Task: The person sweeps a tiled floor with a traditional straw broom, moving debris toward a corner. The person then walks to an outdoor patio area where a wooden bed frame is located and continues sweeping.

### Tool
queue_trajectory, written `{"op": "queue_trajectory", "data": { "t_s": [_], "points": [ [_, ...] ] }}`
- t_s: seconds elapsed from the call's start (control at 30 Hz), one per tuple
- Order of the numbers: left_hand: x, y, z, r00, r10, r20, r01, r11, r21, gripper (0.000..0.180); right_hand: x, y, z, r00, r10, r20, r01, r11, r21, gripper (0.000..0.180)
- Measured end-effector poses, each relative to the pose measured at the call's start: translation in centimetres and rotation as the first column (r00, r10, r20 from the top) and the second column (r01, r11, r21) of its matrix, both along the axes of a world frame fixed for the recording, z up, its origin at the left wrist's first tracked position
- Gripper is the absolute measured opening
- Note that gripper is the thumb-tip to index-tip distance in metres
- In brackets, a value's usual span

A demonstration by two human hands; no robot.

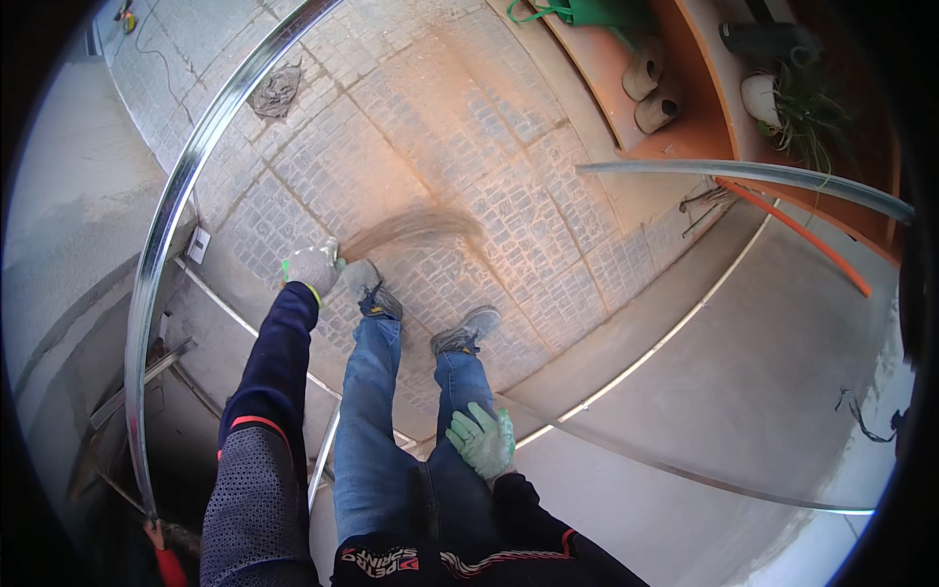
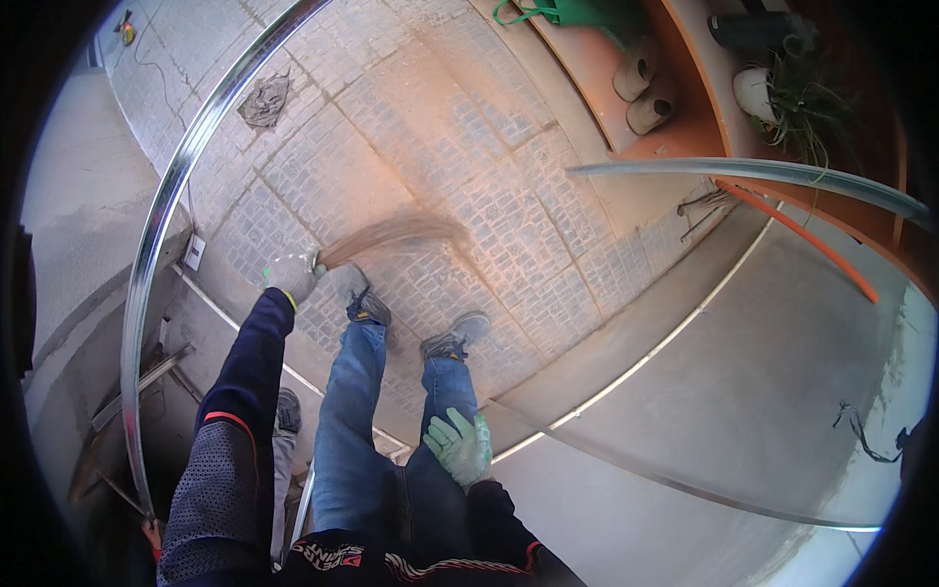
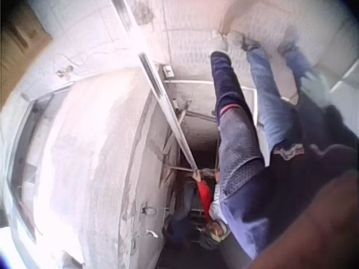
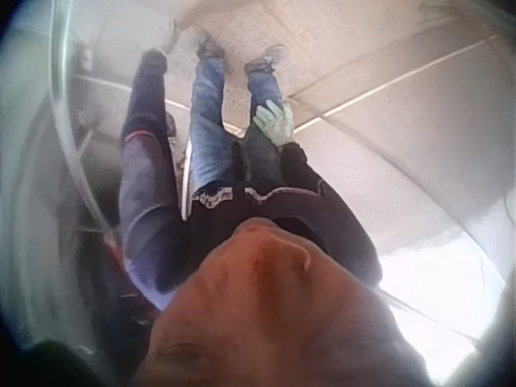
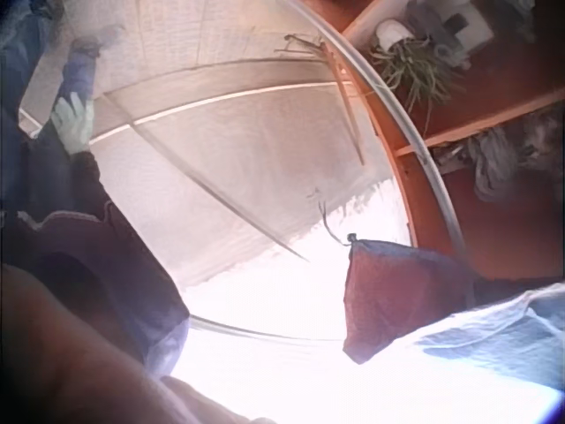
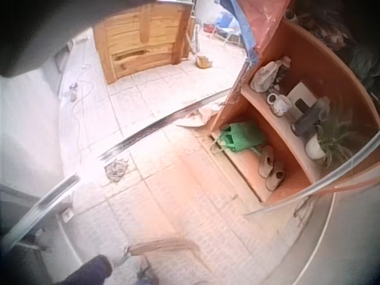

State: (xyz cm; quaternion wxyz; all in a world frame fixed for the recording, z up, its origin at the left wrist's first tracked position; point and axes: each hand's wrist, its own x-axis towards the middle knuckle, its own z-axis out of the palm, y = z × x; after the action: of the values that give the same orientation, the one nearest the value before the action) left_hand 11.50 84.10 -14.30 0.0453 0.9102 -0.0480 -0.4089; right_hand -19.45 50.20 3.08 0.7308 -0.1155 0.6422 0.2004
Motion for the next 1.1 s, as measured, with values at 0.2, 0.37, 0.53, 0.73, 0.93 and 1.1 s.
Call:
{"op": "queue_trajectory", "data": {
  "t_s": [0.2,0.37,0.53,0.73,0.93,1.1],
  "points": [
    [-3.1,1.3,7.4,0.72,0.687,-0.093,-0.689,0.694,-0.207,0.062,4.3,1.7,1.1,0.968,0.23,-0.101,-0.238,0.968,-0.079,0.078],
    [-9.4,-6.4,14.8,0.139,0.637,-0.758,-0.988,0.034,-0.152,0.061,12.9,4.9,2.5,0.885,0.443,0.142,-0.453,0.89,0.044,0.066],
    [-12.7,-14.6,17.6,0.503,0.741,-0.445,-0.856,0.353,-0.378,0.047,17.6,8.3,2.2,0.893,0.441,0.088,-0.43,0.895,-0.122,0.033],
    [-11.5,-18.3,19.2,0.52,0.829,-0.205,-0.587,0.172,-0.791,0.029,26.6,2.9,3.8,0.702,0.699,0.133,-0.671,0.713,-0.205,0.028],
    [-12.6,-18.0,18.5,-0.506,0.622,-0.598,-0.376,-0.783,-0.496,0.027,39.9,-3.3,2.7,0.124,0.982,0.14,-0.974,0.148,-0.173,0.05],
    [-19.0,-23.4,21.8,-0.828,0.469,-0.308,-0.272,-0.815,-0.512,0.033,44.7,-5.9,2.2,-0.572,0.799,0.185,-0.816,-0.533,-0.225,0.073]
  ]
}}
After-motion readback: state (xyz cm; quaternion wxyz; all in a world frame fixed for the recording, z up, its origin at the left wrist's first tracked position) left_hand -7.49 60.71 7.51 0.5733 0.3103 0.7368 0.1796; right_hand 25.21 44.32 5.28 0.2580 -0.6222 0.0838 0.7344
